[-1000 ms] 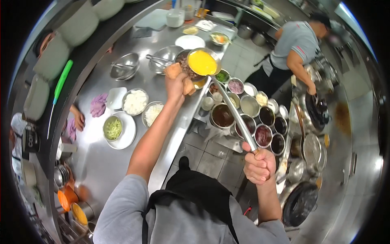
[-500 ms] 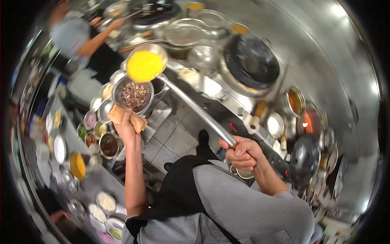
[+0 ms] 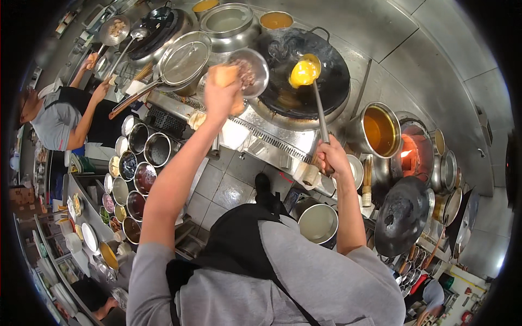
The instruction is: The recorder prepares and cooks fried rice in a wok, adding ingredients like egg and rice and stir-frying.
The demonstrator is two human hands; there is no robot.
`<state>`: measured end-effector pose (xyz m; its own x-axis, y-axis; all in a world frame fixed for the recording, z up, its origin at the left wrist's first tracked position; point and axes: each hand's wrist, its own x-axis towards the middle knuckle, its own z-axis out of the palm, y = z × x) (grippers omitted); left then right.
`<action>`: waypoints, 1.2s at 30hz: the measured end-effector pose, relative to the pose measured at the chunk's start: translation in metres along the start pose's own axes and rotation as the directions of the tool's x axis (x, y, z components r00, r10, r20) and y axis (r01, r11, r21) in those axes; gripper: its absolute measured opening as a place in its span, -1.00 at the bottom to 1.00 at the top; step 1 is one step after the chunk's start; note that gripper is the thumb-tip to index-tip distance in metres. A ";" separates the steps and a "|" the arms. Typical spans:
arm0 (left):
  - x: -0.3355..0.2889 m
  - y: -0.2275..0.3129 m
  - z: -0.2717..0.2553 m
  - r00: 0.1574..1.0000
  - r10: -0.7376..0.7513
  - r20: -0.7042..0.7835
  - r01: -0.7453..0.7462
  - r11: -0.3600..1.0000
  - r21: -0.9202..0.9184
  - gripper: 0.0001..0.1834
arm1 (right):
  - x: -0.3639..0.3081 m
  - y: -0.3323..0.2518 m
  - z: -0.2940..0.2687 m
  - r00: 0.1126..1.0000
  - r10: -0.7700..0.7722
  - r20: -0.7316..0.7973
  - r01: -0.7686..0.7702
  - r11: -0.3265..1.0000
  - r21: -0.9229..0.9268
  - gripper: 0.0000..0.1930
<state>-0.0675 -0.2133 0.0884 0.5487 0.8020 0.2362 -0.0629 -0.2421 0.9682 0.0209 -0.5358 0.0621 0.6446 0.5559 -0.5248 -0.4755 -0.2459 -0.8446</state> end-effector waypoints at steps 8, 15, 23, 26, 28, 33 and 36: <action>0.066 -0.035 0.103 0.767 0.405 0.497 -0.634 0.598 0.490 -0.60 | -0.007 0.007 -0.030 0.945 -0.244 -0.219 0.111 0.866 -0.487 -0.75; 0.095 -0.052 0.125 0.513 0.415 0.752 -0.859 0.242 0.452 -0.55 | -0.028 0.012 -0.036 0.927 -0.286 -0.243 0.148 0.873 -0.464 -0.76; 0.090 -0.072 0.095 0.944 0.234 0.232 -0.324 0.792 0.517 -0.55 | -0.038 -0.001 -0.027 0.999 0.001 0.043 -0.022 0.881 0.472 -0.78; 0.056 -0.045 0.072 1.000 -0.013 -0.023 0.017 0.984 0.179 -0.47 | -0.039 0.040 -0.075 0.896 -0.145 0.420 -0.336 0.398 0.854 -0.59; 0.031 -0.052 0.025 0.955 -0.260 -0.143 0.248 0.964 -0.096 -0.36 | -0.041 0.047 -0.070 0.741 -0.270 0.615 -0.485 0.418 0.768 -0.50; -0.084 -0.016 -0.149 0.869 -0.453 -0.197 0.237 0.732 -0.638 -0.46 | -0.037 0.024 0.007 0.376 -0.030 0.926 -0.782 0.525 0.335 -0.62; -0.169 -0.012 -0.239 0.765 -0.531 -0.366 0.185 0.725 -0.664 -0.52 | -0.027 0.022 0.094 0.080 0.112 0.990 -0.871 0.491 0.015 -0.63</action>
<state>-0.3593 -0.2157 0.0566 0.1482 0.9414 -0.3030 -0.4972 0.3357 0.8000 -0.0630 -0.4818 0.0674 -0.5942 0.8037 -0.0317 -0.8041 -0.5928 0.0439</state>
